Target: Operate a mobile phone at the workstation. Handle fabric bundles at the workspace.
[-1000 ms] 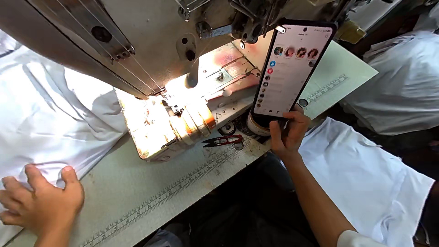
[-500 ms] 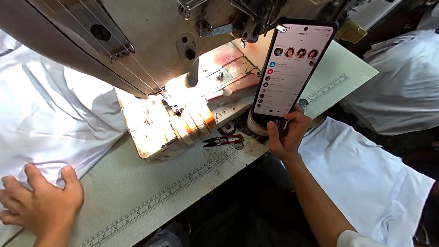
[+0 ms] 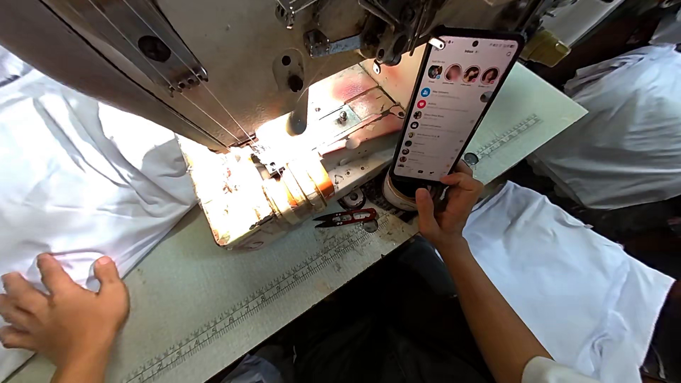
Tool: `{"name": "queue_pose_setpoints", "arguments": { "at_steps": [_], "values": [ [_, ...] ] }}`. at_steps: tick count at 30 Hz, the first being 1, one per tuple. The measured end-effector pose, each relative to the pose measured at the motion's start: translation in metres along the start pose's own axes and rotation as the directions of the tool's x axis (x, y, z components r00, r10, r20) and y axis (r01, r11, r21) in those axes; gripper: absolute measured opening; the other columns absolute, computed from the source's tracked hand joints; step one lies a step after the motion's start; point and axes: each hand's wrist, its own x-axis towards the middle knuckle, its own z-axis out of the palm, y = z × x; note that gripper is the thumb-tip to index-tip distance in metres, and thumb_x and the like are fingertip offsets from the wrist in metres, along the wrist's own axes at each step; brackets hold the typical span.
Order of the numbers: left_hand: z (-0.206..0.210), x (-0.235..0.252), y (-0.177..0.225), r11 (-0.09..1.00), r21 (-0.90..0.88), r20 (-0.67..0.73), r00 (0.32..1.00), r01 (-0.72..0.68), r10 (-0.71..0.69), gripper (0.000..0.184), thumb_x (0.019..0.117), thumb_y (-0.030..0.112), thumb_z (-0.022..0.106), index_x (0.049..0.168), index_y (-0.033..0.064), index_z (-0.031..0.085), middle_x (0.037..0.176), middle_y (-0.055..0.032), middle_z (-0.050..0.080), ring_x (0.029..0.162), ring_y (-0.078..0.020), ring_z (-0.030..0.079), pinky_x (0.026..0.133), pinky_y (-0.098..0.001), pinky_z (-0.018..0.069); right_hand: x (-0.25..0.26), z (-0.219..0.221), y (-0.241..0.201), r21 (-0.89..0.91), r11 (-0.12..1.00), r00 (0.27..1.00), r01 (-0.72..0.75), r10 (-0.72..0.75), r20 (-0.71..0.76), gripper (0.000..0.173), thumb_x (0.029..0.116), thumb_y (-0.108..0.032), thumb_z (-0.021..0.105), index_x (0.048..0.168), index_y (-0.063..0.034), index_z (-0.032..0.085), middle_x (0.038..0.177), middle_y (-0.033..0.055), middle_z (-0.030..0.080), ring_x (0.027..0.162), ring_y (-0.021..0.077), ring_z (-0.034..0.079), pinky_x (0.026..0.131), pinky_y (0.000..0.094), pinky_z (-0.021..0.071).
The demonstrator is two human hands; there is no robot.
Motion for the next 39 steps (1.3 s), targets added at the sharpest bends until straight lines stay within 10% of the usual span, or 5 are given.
{"name": "queue_pose_setpoints", "arguments": {
  "at_steps": [9, 18, 39],
  "values": [
    [0.001, 0.001, -0.001, 1.000, 0.009, -0.008, 1.000, -0.006, 0.006, 0.078, 0.1028, 0.057, 0.040, 0.161, 0.0071, 0.029, 0.167, -0.0304, 0.016, 0.152, -0.0544, 0.016, 0.114, -0.0770, 0.0139, 0.000, 0.001, 0.001, -0.028, 0.999, 0.999, 0.027, -0.028, -0.039, 0.037, 0.1016, -0.036, 0.057, 0.134, -0.0234, 0.044, 0.152, -0.0018, 0.042, 0.141, 0.0104, 0.044, 0.109, 0.0309, 0.0462],
    [0.003, 0.001, -0.003, 1.000, 0.027, -0.007, 1.000, 0.002, -0.002, 0.079, 0.1024, 0.059, 0.038, 0.162, 0.0089, 0.027, 0.167, -0.0293, 0.016, 0.153, -0.0539, 0.015, 0.114, -0.0767, 0.0138, 0.001, 0.002, -0.002, -0.222, 0.956, 0.981, 0.193, -0.192, 0.027, 0.061, 0.0982, -0.048, 0.057, 0.152, -0.0300, 0.035, 0.170, 0.0013, 0.019, 0.157, 0.0219, 0.017, 0.125, 0.0469, 0.0238],
    [0.002, 0.001, -0.005, 1.000, 0.002, -0.009, 1.000, -0.015, 0.015, 0.079, 0.1019, 0.059, 0.039, 0.163, 0.0097, 0.026, 0.167, -0.0305, 0.015, 0.152, -0.0559, 0.014, 0.113, -0.0781, 0.0130, 0.008, -0.002, -0.015, -0.251, 0.961, 0.993, 0.114, -0.111, 0.026, 0.056, 0.0992, -0.046, 0.057, 0.148, -0.0242, 0.039, 0.168, 0.0071, 0.022, 0.156, 0.0227, 0.019, 0.124, 0.0468, 0.0252]
  ]
}}
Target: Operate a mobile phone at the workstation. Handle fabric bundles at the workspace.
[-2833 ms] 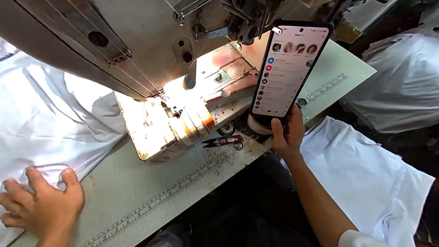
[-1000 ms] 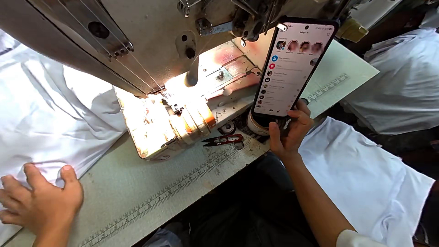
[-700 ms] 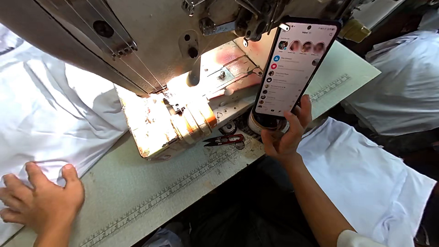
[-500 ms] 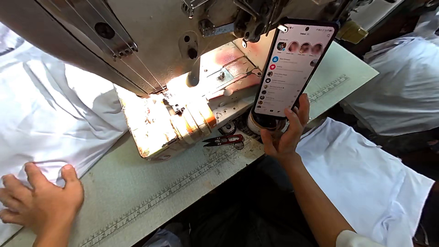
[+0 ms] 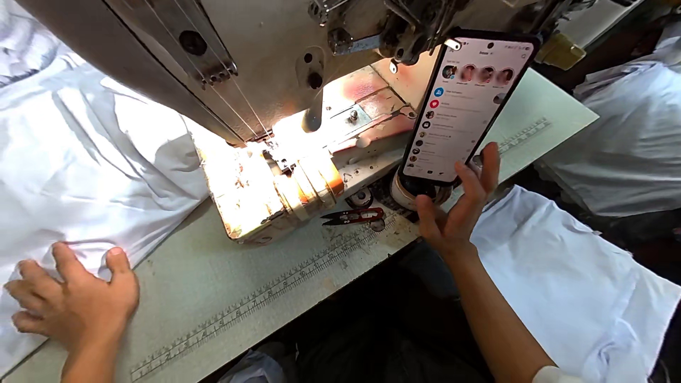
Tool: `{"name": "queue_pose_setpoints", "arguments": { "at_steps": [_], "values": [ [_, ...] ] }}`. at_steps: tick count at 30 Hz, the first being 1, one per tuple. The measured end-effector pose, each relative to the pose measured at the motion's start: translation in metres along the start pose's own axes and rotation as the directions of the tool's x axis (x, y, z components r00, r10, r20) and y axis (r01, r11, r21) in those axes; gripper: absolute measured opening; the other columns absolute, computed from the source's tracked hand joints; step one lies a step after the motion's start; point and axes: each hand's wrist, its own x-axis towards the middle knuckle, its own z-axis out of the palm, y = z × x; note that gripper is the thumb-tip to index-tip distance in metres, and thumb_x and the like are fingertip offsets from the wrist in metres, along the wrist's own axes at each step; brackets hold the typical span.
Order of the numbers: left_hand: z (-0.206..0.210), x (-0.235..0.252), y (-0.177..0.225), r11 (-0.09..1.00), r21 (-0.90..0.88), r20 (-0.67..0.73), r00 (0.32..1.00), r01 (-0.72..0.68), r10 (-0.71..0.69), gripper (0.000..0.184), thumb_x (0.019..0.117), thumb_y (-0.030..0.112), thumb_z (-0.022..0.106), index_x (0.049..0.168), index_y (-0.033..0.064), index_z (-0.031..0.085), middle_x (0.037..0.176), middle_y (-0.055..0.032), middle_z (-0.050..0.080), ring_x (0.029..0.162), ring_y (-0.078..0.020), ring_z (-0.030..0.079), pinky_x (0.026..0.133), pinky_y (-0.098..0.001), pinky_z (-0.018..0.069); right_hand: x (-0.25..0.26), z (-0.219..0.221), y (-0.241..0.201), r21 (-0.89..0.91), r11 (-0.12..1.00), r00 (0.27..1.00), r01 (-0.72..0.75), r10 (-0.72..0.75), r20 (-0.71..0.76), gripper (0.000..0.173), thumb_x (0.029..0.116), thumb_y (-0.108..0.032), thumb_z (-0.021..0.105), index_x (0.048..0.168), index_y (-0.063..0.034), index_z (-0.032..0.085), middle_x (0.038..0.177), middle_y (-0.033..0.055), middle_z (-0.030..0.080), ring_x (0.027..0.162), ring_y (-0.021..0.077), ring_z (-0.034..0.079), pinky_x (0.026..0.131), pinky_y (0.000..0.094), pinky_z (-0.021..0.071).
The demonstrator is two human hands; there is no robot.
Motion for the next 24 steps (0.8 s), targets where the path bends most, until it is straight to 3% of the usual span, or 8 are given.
{"name": "queue_pose_setpoints", "arguments": {
  "at_steps": [10, 16, 24],
  "values": [
    [0.003, 0.002, -0.006, 1.000, 0.020, 0.003, 1.000, 0.004, -0.004, 0.081, 0.1003, 0.061, 0.039, 0.163, 0.0107, 0.026, 0.167, -0.0285, 0.015, 0.153, -0.0532, 0.014, 0.113, -0.0779, 0.0138, -0.001, 0.009, -0.002, -0.028, 0.999, 1.000, 0.015, -0.015, 0.004, 0.052, 0.1018, -0.044, 0.053, 0.149, -0.0252, 0.042, 0.171, 0.0115, 0.014, 0.157, 0.0248, 0.016, 0.125, 0.0478, 0.0233],
    [0.004, 0.003, -0.007, 1.000, 0.015, 0.013, 1.000, 0.011, -0.011, 0.080, 0.1013, 0.060, 0.038, 0.163, 0.0111, 0.024, 0.168, -0.0283, 0.014, 0.152, -0.0531, 0.016, 0.114, -0.0772, 0.0136, -0.002, 0.009, -0.001, -0.042, 0.997, 0.998, 0.061, -0.062, -0.011, 0.040, 0.1038, -0.046, 0.049, 0.139, -0.0278, 0.059, 0.168, 0.0141, 0.020, 0.157, 0.0286, 0.014, 0.125, 0.0517, 0.0196],
    [0.000, 0.000, -0.001, 1.000, 0.003, 0.024, 1.000, 0.012, -0.012, 0.079, 0.1018, 0.058, 0.039, 0.164, 0.0104, 0.023, 0.168, -0.0294, 0.012, 0.152, -0.0540, 0.014, 0.113, -0.0787, 0.0130, -0.002, 0.007, -0.001, 0.008, 0.998, 0.997, 0.070, -0.070, 0.021, 0.038, 0.1028, -0.050, 0.049, 0.134, -0.0346, 0.065, 0.169, 0.0131, 0.018, 0.157, 0.0280, 0.011, 0.124, 0.0503, 0.0183]
  ]
}}
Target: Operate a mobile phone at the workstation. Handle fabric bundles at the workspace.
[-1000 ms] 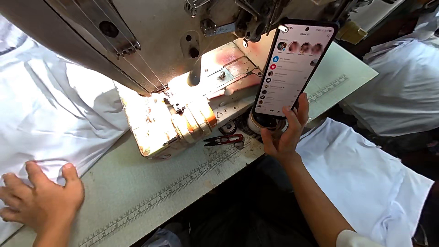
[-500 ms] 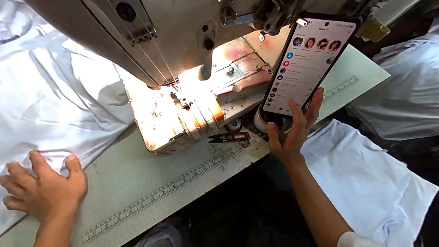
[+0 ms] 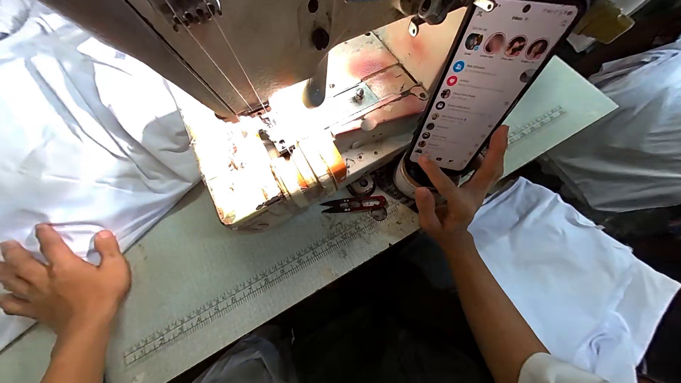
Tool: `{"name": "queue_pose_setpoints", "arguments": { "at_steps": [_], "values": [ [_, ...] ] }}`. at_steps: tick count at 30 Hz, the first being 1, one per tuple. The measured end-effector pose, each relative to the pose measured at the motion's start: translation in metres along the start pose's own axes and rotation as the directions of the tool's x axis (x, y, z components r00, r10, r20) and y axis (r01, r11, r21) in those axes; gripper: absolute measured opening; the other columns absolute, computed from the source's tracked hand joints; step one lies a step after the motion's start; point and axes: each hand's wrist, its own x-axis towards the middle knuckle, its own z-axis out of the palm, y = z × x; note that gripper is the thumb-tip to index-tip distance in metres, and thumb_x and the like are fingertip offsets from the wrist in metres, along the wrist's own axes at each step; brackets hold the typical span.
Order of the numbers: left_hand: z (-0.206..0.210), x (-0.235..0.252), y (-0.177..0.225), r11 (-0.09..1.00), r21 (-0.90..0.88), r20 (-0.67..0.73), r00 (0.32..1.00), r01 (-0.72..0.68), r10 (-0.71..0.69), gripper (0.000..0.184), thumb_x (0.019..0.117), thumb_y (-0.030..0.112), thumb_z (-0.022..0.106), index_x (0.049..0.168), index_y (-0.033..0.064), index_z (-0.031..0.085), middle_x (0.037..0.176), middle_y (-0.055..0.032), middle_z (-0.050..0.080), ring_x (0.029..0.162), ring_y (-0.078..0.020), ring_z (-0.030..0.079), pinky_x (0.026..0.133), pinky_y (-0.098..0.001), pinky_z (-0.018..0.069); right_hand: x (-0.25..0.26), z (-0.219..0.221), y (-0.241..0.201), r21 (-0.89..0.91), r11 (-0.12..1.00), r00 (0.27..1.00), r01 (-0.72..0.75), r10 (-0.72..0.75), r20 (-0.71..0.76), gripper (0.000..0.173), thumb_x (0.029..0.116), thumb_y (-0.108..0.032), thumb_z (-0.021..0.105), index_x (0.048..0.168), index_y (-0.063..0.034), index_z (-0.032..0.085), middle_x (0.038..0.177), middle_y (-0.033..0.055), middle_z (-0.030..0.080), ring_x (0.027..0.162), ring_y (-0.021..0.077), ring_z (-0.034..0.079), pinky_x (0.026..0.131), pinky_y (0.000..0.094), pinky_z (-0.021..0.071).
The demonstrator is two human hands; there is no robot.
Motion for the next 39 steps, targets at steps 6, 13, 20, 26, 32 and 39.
{"name": "queue_pose_setpoints", "arguments": {
  "at_steps": [6, 13, 20, 26, 32, 39],
  "values": [
    [0.0005, 0.0011, -0.0004, 1.000, 0.016, -0.001, 1.000, 0.009, -0.009, 0.080, 0.1018, 0.059, 0.038, 0.164, 0.0108, 0.022, 0.168, -0.0281, 0.013, 0.153, -0.0526, 0.013, 0.113, -0.0778, 0.0131, 0.0005, 0.0000, 0.0005, 0.010, 1.000, 1.000, -0.006, 0.005, 0.024, 0.038, 0.1019, -0.053, 0.051, 0.131, -0.0341, 0.067, 0.169, 0.0137, 0.016, 0.157, 0.0282, 0.008, 0.124, 0.0508, 0.0162],
    [0.0008, 0.0024, -0.0009, 1.000, 0.022, -0.010, 1.000, 0.006, -0.006, 0.080, 0.1011, 0.059, 0.039, 0.163, 0.0111, 0.024, 0.168, -0.0284, 0.014, 0.153, -0.0526, 0.014, 0.114, -0.0773, 0.0139, -0.0002, -0.0014, 0.0015, 0.062, 0.996, 0.998, -0.058, 0.057, 0.004, 0.047, 0.0999, -0.055, 0.052, 0.136, -0.0264, 0.058, 0.169, 0.0099, 0.016, 0.157, 0.0244, 0.013, 0.124, 0.0470, 0.0210],
    [0.0026, 0.0027, -0.0020, 1.000, 0.026, -0.015, 1.000, 0.006, -0.005, 0.079, 0.1013, 0.059, 0.039, 0.163, 0.0114, 0.025, 0.168, -0.0281, 0.015, 0.153, -0.0526, 0.016, 0.113, -0.0774, 0.0148, 0.0011, -0.0002, 0.0037, 0.294, 0.936, 0.981, -0.192, 0.193, 0.028, 0.040, 0.0987, -0.036, 0.061, 0.133, -0.0238, 0.045, 0.160, 0.0019, 0.030, 0.150, 0.0147, 0.030, 0.117, 0.0361, 0.0382],
    [0.0029, 0.0027, -0.0041, 1.000, 0.014, -0.015, 1.000, -0.015, 0.015, 0.081, 0.1014, 0.060, 0.039, 0.163, 0.0098, 0.026, 0.167, -0.0296, 0.015, 0.152, -0.0539, 0.015, 0.113, -0.0781, 0.0145, -0.0018, 0.0008, 0.0030, 0.244, 0.951, 0.981, -0.193, 0.196, 0.012, 0.031, 0.1006, -0.015, 0.058, 0.129, -0.0156, 0.044, 0.152, 0.0063, 0.041, 0.140, 0.0120, 0.045, 0.109, 0.0312, 0.0469],
    [0.0034, 0.0039, -0.0046, 0.999, 0.035, -0.018, 1.000, -0.010, 0.011, 0.081, 0.1007, 0.061, 0.039, 0.163, 0.0103, 0.026, 0.167, -0.0293, 0.015, 0.152, -0.0542, 0.015, 0.113, -0.0777, 0.0159, -0.0008, -0.0016, 0.0031, 0.167, 0.965, 0.979, -0.201, 0.192, 0.070, 0.053, 0.1038, -0.018, 0.054, 0.153, -0.0090, 0.035, 0.151, 0.0195, 0.043, 0.137, 0.0187, 0.049, 0.110, 0.0351, 0.0444],
    [0.0035, 0.0040, -0.0044, 0.999, 0.035, -0.016, 1.000, -0.006, 0.007, 0.081, 0.1010, 0.061, 0.038, 0.163, 0.0103, 0.026, 0.167, -0.0294, 0.015, 0.153, -0.0538, 0.014, 0.113, -0.0779, 0.0146, 0.0007, -0.0020, 0.0034, 0.191, 0.967, 0.985, -0.170, 0.162, 0.060, 0.063, 0.1044, -0.018, 0.054, 0.160, -0.0177, 0.024, 0.157, 0.0119, 0.040, 0.142, 0.0139, 0.044, 0.115, 0.0355, 0.0414]
  ]
}}
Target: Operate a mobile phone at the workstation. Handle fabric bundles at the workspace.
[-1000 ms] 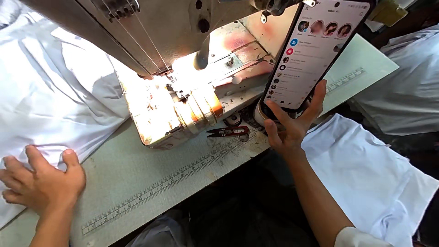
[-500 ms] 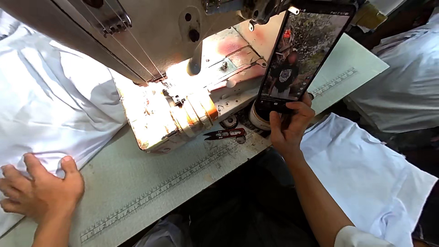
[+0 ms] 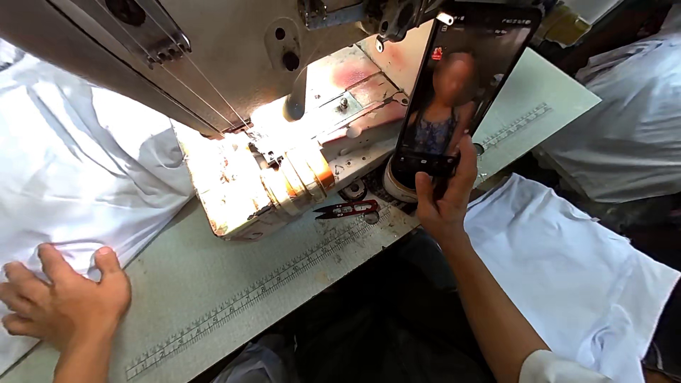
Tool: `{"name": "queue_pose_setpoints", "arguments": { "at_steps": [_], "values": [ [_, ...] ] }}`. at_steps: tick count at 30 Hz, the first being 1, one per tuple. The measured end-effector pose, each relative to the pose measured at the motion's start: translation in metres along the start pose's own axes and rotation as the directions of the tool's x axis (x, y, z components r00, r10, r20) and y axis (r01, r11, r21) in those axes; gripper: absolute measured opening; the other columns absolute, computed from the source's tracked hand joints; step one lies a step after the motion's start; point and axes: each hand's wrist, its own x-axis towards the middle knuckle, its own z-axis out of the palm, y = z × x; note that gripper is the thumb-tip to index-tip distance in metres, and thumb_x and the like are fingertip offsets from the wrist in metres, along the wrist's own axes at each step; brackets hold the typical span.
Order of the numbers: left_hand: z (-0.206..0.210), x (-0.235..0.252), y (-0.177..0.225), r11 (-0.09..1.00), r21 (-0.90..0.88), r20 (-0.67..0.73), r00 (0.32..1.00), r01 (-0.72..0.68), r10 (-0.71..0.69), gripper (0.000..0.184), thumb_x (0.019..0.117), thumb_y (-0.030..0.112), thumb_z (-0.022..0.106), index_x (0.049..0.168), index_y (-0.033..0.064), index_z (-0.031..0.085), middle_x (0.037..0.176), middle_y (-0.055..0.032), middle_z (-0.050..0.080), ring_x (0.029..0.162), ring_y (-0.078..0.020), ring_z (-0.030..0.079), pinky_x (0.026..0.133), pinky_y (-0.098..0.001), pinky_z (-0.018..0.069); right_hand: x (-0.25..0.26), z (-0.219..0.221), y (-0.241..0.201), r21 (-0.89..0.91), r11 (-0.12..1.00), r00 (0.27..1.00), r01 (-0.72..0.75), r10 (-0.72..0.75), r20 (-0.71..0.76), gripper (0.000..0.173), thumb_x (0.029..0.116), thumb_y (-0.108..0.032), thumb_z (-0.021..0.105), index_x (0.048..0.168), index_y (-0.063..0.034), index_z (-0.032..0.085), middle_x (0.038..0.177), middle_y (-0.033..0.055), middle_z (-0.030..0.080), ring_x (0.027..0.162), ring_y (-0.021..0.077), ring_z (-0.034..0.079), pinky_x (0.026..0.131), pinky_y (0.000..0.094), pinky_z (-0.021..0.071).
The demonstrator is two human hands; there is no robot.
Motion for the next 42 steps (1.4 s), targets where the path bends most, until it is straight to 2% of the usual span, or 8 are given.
{"name": "queue_pose_setpoints", "arguments": {
  "at_steps": [5, 11, 18, 28, 31, 33, 36, 42],
  "values": [
    [-0.0004, -0.0003, 0.0015, 1.000, 0.002, -0.005, 1.000, -0.001, 0.001, 0.080, 0.1015, 0.060, 0.038, 0.162, 0.0090, 0.027, 0.167, -0.0297, 0.016, 0.152, -0.0541, 0.015, 0.113, -0.0776, 0.0154, -0.0023, 0.0014, -0.0002, 0.057, 0.998, 0.999, -0.030, 0.032, -0.020, 0.045, 0.1019, -0.014, 0.057, 0.142, -0.0156, 0.038, 0.149, 0.0083, 0.046, 0.137, 0.0116, 0.049, 0.109, 0.0317, 0.0467],
    [-0.0012, -0.0012, 0.0030, 1.000, -0.002, -0.005, 1.000, 0.005, -0.005, 0.079, 0.1018, 0.059, 0.038, 0.163, 0.0092, 0.026, 0.167, -0.0290, 0.016, 0.152, -0.0540, 0.015, 0.113, -0.0773, 0.0155, -0.0030, 0.0026, -0.0005, 0.070, 0.996, 0.998, -0.052, 0.055, -0.031, 0.032, 0.1011, -0.014, 0.058, 0.128, -0.0145, 0.041, 0.139, 0.0054, 0.050, 0.133, 0.0098, 0.051, 0.106, 0.0300, 0.0482],
    [-0.0043, -0.0032, 0.0057, 1.000, -0.018, 0.004, 1.000, -0.001, 0.001, 0.079, 0.1022, 0.057, 0.040, 0.163, 0.0085, 0.026, 0.167, -0.0299, 0.015, 0.152, -0.0546, 0.014, 0.113, -0.0779, 0.0135, 0.0000, 0.0004, 0.0018, 0.059, 0.998, 1.000, -0.004, 0.004, -0.006, 0.065, 0.1015, -0.021, 0.057, 0.158, -0.0185, 0.025, 0.156, 0.0090, 0.039, 0.141, 0.0133, 0.045, 0.114, 0.0362, 0.0434],
    [-0.0031, -0.0030, 0.0057, 1.000, -0.008, -0.010, 1.000, 0.010, -0.010, 0.078, 0.1017, 0.059, 0.039, 0.163, 0.0112, 0.027, 0.167, -0.0288, 0.015, 0.153, -0.0538, 0.014, 0.115, -0.0761, 0.0137, 0.0017, -0.0009, -0.0011, 0.060, 0.997, 0.998, -0.053, 0.051, 0.038, 0.078, 0.1016, -0.030, 0.058, 0.163, -0.0090, 0.015, 0.160, 0.0206, 0.033, 0.145, 0.0172, 0.040, 0.117, 0.0366, 0.0379],
    [-0.0030, -0.0028, 0.0058, 1.000, 0.002, -0.007, 1.000, 0.013, -0.013, 0.078, 0.1017, 0.059, 0.039, 0.163, 0.0118, 0.027, 0.168, -0.0285, 0.015, 0.153, -0.0535, 0.014, 0.115, -0.0763, 0.0135, 0.0004, -0.0006, -0.0001, 0.086, 0.994, 0.997, -0.064, 0.061, 0.038, 0.079, 0.1020, -0.033, 0.058, 0.164, -0.0121, 0.013, 0.160, 0.0184, 0.034, 0.145, 0.0168, 0.040, 0.118, 0.0382, 0.0386],
    [-0.0035, -0.0033, 0.0063, 1.000, -0.001, -0.005, 1.000, 0.015, -0.015, 0.078, 0.1020, 0.058, 0.040, 0.163, 0.0113, 0.027, 0.167, -0.0288, 0.015, 0.153, -0.0537, 0.014, 0.115, -0.0760, 0.0141, -0.0012, 0.0001, 0.0010, 0.109, 0.993, 0.999, -0.046, 0.047, -0.005, 0.076, 0.1020, -0.032, 0.058, 0.162, -0.0131, 0.016, 0.160, 0.0133, 0.036, 0.143, 0.0150, 0.043, 0.116, 0.0383, 0.0411],
    [-0.0019, -0.0021, 0.0045, 1.000, 0.002, -0.004, 1.000, 0.017, -0.017, 0.078, 0.1019, 0.059, 0.039, 0.162, 0.0113, 0.028, 0.167, -0.0285, 0.016, 0.153, -0.0535, 0.015, 0.114, -0.0761, 0.0147, -0.0030, 0.0016, 0.0043, 0.124, 0.992, 0.989, 0.002, 0.017, -0.147, 0.059, 0.1026, -0.033, 0.056, 0.155, -0.0201, 0.033, 0.153, 0.0040, 0.045, 0.139, 0.0172, 0.048, 0.112, 0.0401, 0.0461],
    [-0.0024, -0.0023, 0.0054, 1.000, -0.002, -0.006, 1.000, 0.023, -0.023, 0.078, 0.1021, 0.058, 0.040, 0.163, 0.0107, 0.027, 0.167, -0.0286, 0.016, 0.153, -0.0534, 0.014, 0.114, -0.0765, 0.0140, -0.0039, 0.0020, 0.0067, 0.123, 0.992, 0.980, 0.034, -0.009, -0.201, 0.047, 0.1041, -0.037, 0.053, 0.149, -0.0246, 0.047, 0.154, 0.0027, 0.044, 0.142, 0.0197, 0.045, 0.113, 0.0388, 0.0454]
  ]
}}
